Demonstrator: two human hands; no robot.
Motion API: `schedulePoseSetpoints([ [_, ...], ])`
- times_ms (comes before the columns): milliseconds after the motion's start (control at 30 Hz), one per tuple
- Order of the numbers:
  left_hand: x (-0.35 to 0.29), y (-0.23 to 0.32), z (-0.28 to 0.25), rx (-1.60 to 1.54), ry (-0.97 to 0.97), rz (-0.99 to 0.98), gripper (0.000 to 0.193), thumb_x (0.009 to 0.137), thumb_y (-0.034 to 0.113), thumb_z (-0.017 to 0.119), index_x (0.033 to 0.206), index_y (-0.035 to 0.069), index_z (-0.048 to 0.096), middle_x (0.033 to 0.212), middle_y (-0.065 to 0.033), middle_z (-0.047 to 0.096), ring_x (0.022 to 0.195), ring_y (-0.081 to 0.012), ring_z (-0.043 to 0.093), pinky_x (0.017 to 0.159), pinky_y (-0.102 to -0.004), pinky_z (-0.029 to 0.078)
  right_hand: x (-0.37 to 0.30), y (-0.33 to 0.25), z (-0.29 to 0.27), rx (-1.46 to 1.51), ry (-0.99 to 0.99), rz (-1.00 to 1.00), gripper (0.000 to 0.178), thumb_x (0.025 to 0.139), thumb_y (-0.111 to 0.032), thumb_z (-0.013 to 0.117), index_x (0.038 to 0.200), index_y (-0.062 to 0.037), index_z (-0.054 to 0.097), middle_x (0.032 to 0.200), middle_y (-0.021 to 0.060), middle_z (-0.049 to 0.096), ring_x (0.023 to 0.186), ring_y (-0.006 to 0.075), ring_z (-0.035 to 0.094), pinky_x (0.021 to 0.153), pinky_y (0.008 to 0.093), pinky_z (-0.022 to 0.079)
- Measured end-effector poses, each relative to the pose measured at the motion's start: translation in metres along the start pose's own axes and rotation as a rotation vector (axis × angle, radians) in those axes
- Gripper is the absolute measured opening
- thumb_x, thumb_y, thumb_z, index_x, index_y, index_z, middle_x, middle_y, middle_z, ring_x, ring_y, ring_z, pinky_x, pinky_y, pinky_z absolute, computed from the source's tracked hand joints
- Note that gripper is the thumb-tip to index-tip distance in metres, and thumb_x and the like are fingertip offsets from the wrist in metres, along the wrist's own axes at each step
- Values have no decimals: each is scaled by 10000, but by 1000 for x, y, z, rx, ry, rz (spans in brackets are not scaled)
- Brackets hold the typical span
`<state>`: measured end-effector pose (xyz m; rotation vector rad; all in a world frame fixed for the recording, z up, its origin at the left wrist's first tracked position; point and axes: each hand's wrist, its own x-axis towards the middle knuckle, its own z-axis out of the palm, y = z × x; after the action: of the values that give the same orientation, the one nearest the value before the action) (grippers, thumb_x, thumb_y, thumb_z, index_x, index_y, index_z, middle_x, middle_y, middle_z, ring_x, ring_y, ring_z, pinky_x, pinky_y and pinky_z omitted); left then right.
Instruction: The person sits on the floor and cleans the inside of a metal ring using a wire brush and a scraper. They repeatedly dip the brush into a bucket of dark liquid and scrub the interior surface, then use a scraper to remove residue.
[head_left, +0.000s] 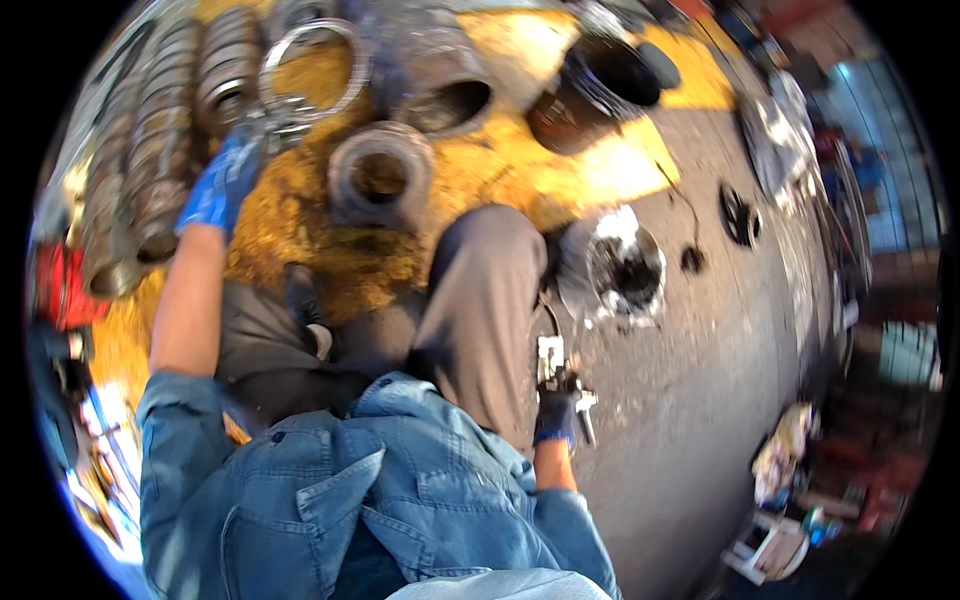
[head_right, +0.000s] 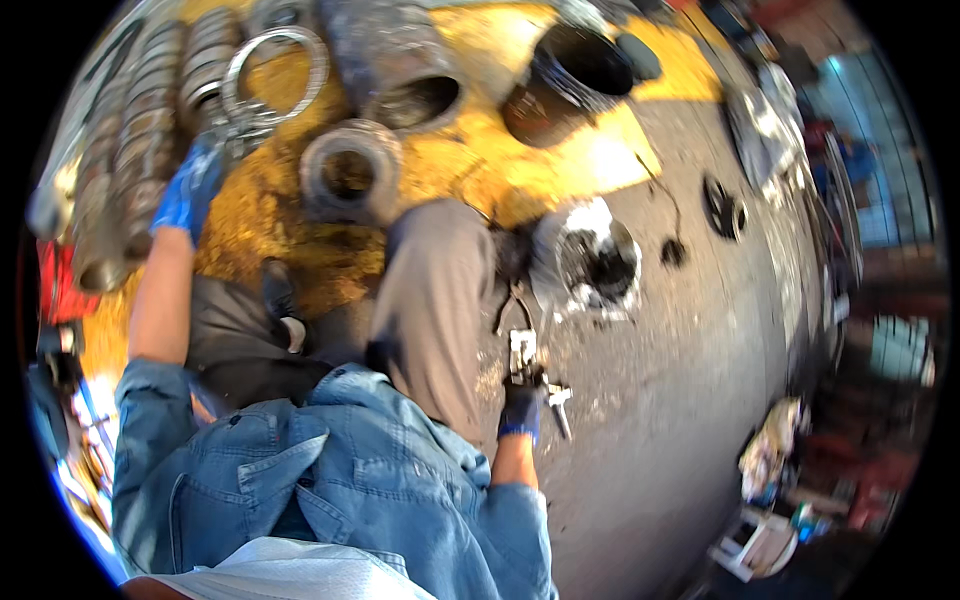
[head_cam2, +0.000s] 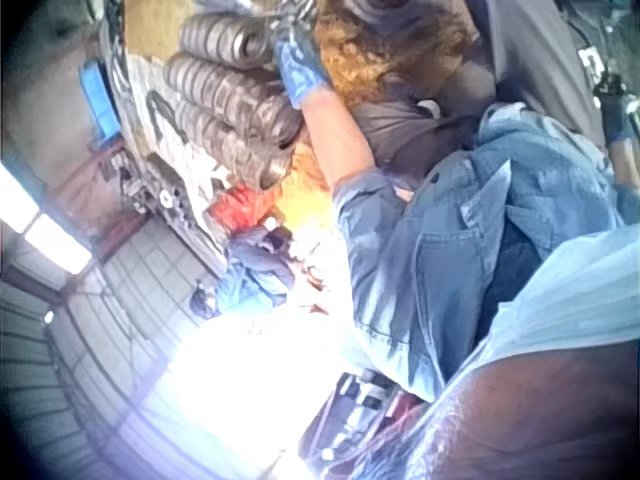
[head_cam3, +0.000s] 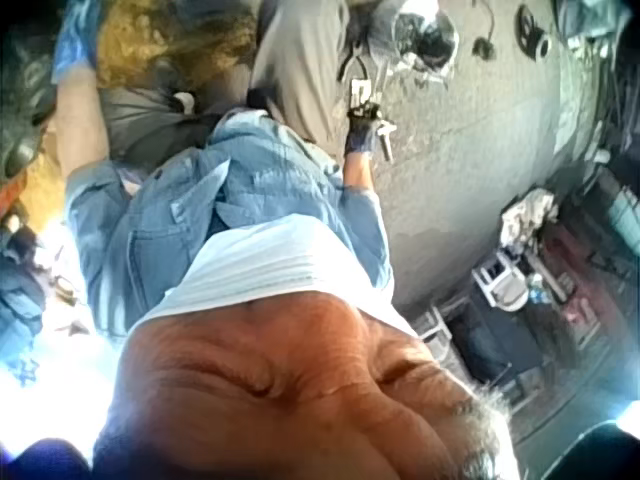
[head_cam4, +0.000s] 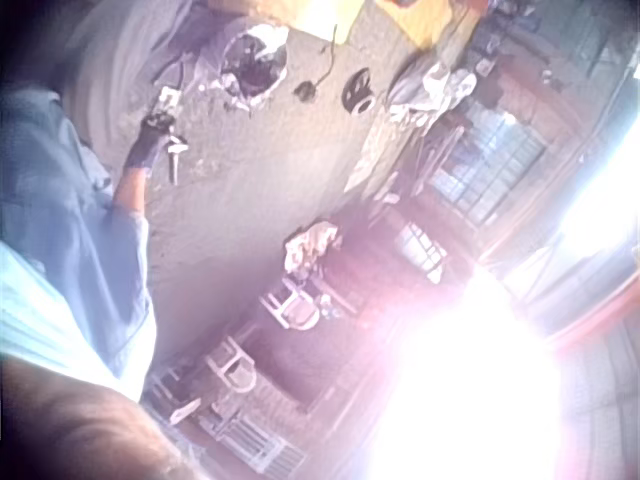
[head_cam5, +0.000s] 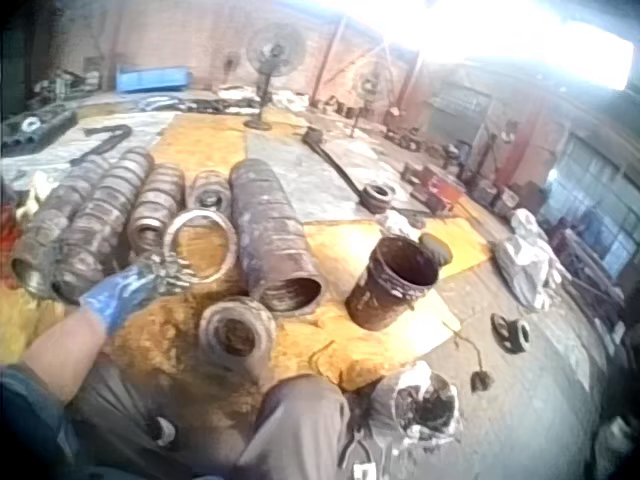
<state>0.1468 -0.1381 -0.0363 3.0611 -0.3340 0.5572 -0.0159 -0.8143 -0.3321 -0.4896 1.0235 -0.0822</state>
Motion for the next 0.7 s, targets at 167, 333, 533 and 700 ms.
schedulePoseSetpoints([
  [167,26,9,-12,1873,-165,650,355,973,161,493,1311,52,493,1319,-115,544,1176,-234,541,994,-374,431,37,-41,-3,-601,-152,-591,300,954,-313,512,1138,-86,581,1149,74,615,1020,166,577,896,343,490],
  [333,40,-3,6,3878,-496,1583,353,945,211,578,1255,52,526,1217,-122,619,1028,-216,636,801,-326,538,32,-84,189,202,-614,-215,456,860,-389,567,1189,-78,614,1005,58,697,644,141,622,528,282,506],
  [533,42,-6,12,3724,-749,1250,370,946,184,566,1283,48,498,1253,-138,592,1054,-253,618,833,-338,527,-179,-19,454,50,-1056,274,292,876,-315,583,1033,-87,676,581,-81,517,461,25,378,449,202,354],
  [700,49,-1,1,3659,-1022,1121,329,938,119,563,1254,45,509,1238,-137,595,1063,-258,617,827,-362,545,-254,126,498,-150,-1063,389,132,836,-247,671,879,-125,653,786,20,668,670,156,635,589,333,544],
])
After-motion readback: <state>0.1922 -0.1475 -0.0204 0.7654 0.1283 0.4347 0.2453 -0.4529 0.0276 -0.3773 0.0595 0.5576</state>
